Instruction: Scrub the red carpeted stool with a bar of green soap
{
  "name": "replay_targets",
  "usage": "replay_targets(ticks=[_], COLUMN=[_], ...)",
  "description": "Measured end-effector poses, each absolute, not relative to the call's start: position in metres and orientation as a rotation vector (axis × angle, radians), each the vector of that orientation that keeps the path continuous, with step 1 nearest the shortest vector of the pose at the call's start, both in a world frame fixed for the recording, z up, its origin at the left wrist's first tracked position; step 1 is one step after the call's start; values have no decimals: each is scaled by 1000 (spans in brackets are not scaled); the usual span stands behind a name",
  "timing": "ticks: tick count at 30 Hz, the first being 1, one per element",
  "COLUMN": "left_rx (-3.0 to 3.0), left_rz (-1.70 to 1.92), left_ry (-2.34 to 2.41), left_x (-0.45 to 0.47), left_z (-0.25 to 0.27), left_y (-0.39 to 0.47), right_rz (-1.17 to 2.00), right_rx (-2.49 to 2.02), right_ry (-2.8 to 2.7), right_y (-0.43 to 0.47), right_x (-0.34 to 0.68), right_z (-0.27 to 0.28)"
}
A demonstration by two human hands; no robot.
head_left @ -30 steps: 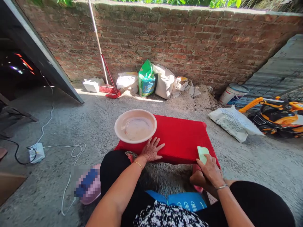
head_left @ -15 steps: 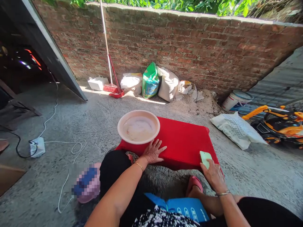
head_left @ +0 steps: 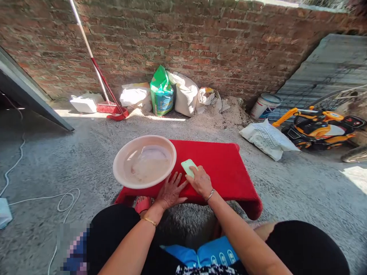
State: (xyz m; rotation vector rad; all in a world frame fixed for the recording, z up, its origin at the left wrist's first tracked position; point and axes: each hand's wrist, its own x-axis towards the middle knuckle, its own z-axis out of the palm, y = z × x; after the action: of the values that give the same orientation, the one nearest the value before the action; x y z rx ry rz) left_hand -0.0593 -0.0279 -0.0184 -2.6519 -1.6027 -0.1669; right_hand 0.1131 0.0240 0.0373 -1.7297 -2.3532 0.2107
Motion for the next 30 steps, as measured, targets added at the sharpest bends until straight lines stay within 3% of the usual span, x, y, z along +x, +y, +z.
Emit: replay_targets(ticks=[5,12,15,21,25,30], left_rx=[-2668,-2660,-2642,-2687,-2692,-2722], left_rz=[-173,-77,-40,-28,32,63], left_ry=[-1641,-1769,-1816,-1827,-1864,-1837], left_x=[-58,-47,-41,-29,-24,-24], left_z=[-14,-6,-2,3,4,2], left_y=[-28,-32,-32,-26,-23,-21], right_rz=[121,-32,-85,-5,2,-73], right_rx=[-1873,-2500,-2283,-1736,-1950,-2420], right_ry=[-2341,-1536,-1575,-2123,-2065,-1538], right_y=[31,13,-13,-53,-52,-56], right_x=[158,355,345,214,255,374], right_z=[29,30,28,10,10,18])
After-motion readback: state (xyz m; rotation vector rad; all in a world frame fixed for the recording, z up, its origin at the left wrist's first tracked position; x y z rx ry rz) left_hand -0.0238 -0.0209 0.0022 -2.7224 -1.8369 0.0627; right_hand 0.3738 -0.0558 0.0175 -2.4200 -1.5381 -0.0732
